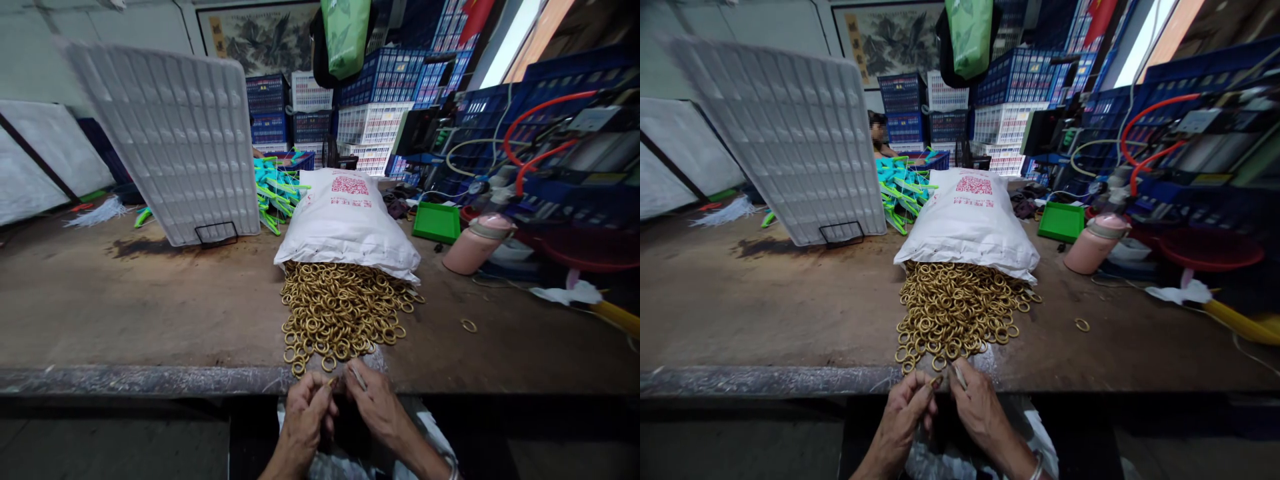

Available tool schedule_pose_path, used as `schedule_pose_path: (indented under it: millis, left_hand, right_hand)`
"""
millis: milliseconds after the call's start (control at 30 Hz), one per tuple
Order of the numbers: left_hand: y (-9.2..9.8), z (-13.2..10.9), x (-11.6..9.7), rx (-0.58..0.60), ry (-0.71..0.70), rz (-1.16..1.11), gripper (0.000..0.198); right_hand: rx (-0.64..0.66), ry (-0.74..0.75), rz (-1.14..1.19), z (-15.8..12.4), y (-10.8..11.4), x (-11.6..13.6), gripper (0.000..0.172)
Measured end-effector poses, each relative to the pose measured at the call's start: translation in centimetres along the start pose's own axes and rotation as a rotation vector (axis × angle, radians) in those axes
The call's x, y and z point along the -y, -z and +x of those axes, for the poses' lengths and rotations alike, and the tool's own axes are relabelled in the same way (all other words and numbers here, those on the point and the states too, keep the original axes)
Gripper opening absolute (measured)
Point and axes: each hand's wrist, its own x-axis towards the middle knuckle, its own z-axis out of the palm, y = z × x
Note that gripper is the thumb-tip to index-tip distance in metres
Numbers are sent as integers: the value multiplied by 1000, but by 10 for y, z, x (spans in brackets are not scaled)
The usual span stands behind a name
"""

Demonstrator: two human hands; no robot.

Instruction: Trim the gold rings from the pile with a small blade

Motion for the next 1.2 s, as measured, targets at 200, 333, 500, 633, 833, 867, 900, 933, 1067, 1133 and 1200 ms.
schedule_pose_path:
  millis: [200, 333, 500, 633, 833, 867, 900, 933, 1067, 1133, 1200]
  left_hand:
    - [-1, 0, 3, 2, -21, 28, 44]
    - [0, 0, 11, -10, -36, 42, 44]
    - [0, -7, 10, 0, -37, 33, 42]
    - [-3, -10, 2, 39, -62, 10, 40]
    - [-3, -5, 6, 6, -51, 23, 39]
    - [-2, -5, 9, 8, -53, 25, 39]
    - [-1, -5, 10, 12, -53, 28, 38]
    - [1, -5, 12, 16, -50, 31, 38]
    - [5, -8, 9, 24, -35, 15, 36]
    - [5, -12, 8, 19, -24, 2, 38]
    - [5, -17, 10, 47, -10, -17, 41]
  right_hand:
    - [138, 131, -318, -10, -5, 3, 27]
    - [158, 133, -443, -10, -9, 5, 33]
    - [111, 31, -603, -3, 1, -6, 36]
    - [-2, 12, -590, 1, 13, -13, 29]
    - [99, 155, -510, -13, -2, 1, 32]
    - [101, 148, -532, -15, -5, 4, 32]
    - [94, 136, -559, -16, -8, 5, 33]
    - [82, 122, -588, -17, -10, 7, 34]
    - [32, 119, -669, -14, -14, 7, 33]
    - [2, 104, -712, -9, -11, 2, 32]
    - [-43, 60, -758, -3, -5, -6, 32]
